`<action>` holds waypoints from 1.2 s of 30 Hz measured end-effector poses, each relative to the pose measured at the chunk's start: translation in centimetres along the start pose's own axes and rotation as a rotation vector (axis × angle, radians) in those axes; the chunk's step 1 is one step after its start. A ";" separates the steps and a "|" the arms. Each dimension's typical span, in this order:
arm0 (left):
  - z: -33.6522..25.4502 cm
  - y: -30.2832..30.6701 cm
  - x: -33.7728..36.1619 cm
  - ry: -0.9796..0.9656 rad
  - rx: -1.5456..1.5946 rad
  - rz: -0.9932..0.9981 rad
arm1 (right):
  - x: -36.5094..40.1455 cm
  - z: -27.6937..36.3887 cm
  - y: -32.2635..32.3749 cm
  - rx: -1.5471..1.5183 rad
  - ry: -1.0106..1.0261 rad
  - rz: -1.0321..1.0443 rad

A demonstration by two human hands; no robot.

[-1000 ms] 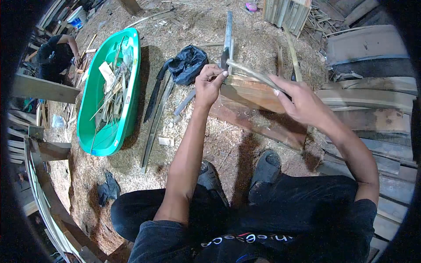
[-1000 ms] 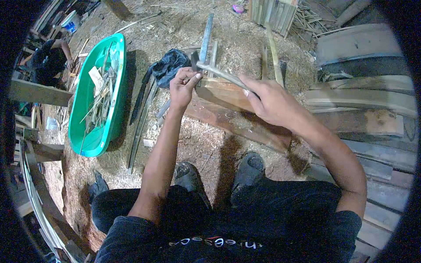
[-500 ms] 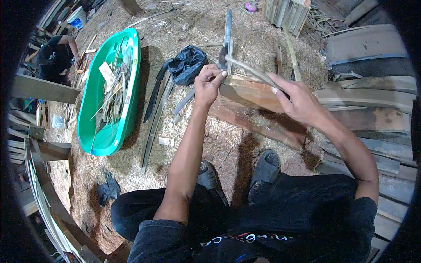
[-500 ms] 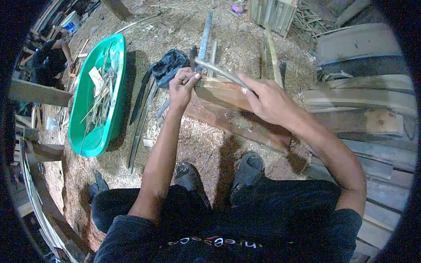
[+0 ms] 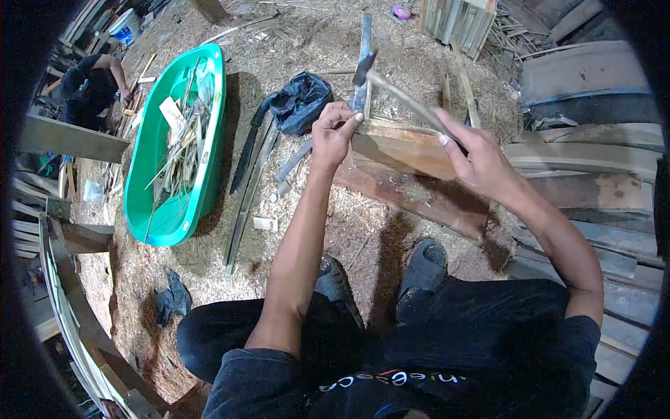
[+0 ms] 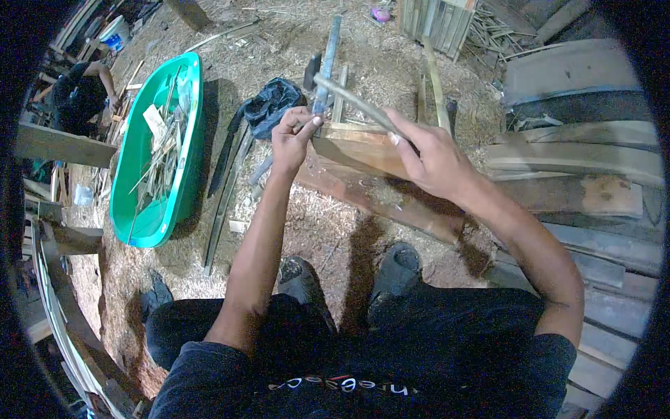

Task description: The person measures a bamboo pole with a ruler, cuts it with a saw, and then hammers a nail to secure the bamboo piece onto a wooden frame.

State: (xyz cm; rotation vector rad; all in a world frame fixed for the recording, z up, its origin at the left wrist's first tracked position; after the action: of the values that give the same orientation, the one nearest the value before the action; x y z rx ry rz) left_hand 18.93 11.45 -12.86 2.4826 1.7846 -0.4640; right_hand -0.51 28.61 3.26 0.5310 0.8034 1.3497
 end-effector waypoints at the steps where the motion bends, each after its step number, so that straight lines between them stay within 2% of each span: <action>1: 0.0 0.0 -0.1 -0.010 -0.004 0.006 | 0.0 -0.1 0.0 0.052 -0.016 0.092; 3: -0.1 0.1 -0.1 -0.008 -0.034 0.027 | 0.1 0.1 0.1 0.157 -0.052 0.269; 6: -0.3 0.2 -0.3 0.003 -0.073 0.049 | 0.1 1.5 0.0 -0.016 -0.190 0.173; 9: -0.7 0.3 -0.1 -0.028 -0.072 0.074 | -0.2 -0.5 -0.6 -0.061 -0.075 -0.002; 11: -1.3 0.9 -0.3 0.030 -0.004 0.160 | -0.3 -1.3 -0.7 -0.055 0.010 -0.088; 18: -3.2 1.5 -1.8 0.141 -0.091 0.291 | -0.2 0.0 -0.5 -0.039 -0.094 0.041; 19: -3.3 1.2 -1.7 0.166 -0.084 0.278 | -0.1 0.1 -0.2 -0.042 -0.119 0.076; 22: -2.8 1.1 -1.4 -0.071 -0.225 0.189 | 0.1 -0.3 -0.1 0.009 -0.127 0.125; 26: -2.1 1.2 -0.8 -0.059 -0.220 0.096 | 0.4 -0.9 -0.3 0.027 -0.024 0.068; 32: -1.6 1.3 -0.6 -0.074 -0.194 0.068 | 0.3 -0.6 0.0 0.052 0.005 0.106; 35: -1.6 1.4 -0.5 -0.081 -0.210 0.083 | 0.1 0.4 0.3 0.077 -0.072 0.186; 36: -1.7 1.3 -0.6 -0.083 -0.221 0.081 | 0.1 0.4 0.1 0.057 -0.033 0.140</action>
State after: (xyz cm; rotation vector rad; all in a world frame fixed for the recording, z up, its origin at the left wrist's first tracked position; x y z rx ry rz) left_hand 20.38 10.84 -11.27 2.3379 1.6024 -0.3389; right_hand -0.28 28.82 3.61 0.6629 0.7912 1.4464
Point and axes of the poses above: each hand's wrist, its own x-axis away from the middle knuckle, its own y-axis out of the back of the hand, z = x × y, the point moved 1 cm from there along -x, towards the middle knuckle, and after that the axes turned 3 degrees about -z, right-handed, at the moved point
